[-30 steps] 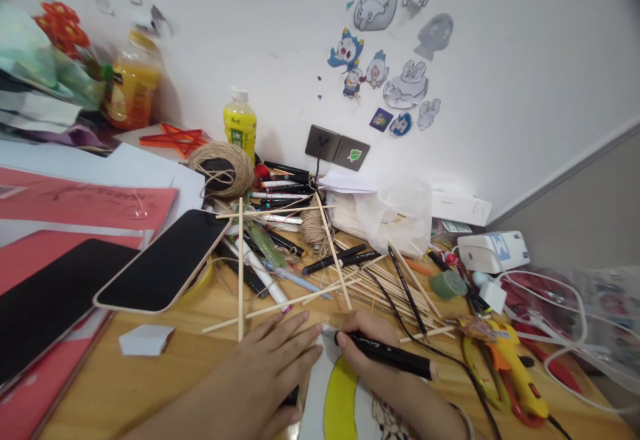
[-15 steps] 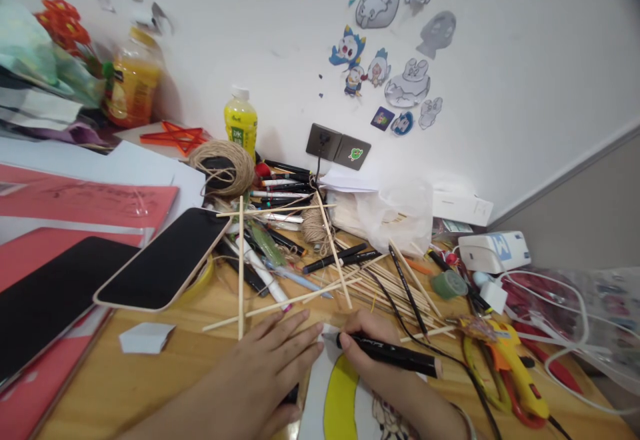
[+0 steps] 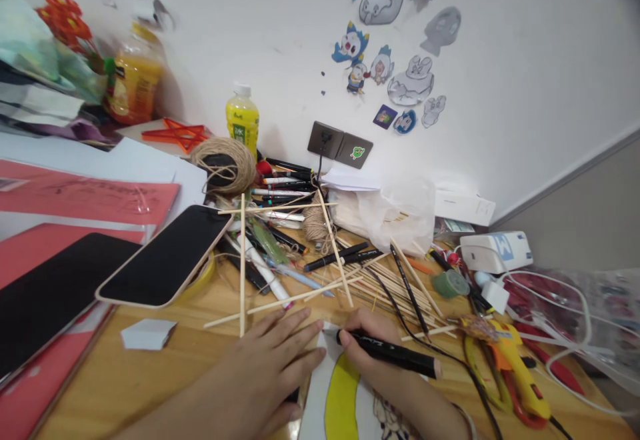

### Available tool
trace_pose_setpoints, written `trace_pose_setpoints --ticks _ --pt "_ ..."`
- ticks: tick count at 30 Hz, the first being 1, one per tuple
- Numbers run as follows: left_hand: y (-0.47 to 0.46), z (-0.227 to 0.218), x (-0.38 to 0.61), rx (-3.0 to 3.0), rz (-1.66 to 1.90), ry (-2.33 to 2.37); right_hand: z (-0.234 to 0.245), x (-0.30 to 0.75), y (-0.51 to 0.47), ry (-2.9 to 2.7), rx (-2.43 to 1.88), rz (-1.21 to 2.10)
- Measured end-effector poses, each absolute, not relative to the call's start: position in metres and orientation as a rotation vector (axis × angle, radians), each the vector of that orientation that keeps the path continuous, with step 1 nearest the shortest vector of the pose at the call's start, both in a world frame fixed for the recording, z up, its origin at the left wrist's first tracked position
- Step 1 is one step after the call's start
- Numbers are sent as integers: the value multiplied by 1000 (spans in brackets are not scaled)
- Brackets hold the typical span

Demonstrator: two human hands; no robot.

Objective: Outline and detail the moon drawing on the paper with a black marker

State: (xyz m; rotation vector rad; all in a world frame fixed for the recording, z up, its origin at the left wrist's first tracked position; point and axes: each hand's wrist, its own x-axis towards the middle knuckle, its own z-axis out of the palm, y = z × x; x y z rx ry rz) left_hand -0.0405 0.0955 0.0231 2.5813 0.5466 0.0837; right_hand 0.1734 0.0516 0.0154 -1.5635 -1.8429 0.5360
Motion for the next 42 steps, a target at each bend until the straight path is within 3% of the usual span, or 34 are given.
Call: trace_pose_setpoints --ticks 42 --pt "94 21 -41 2696 41 551 14 174 51 -1923 -1542 472"
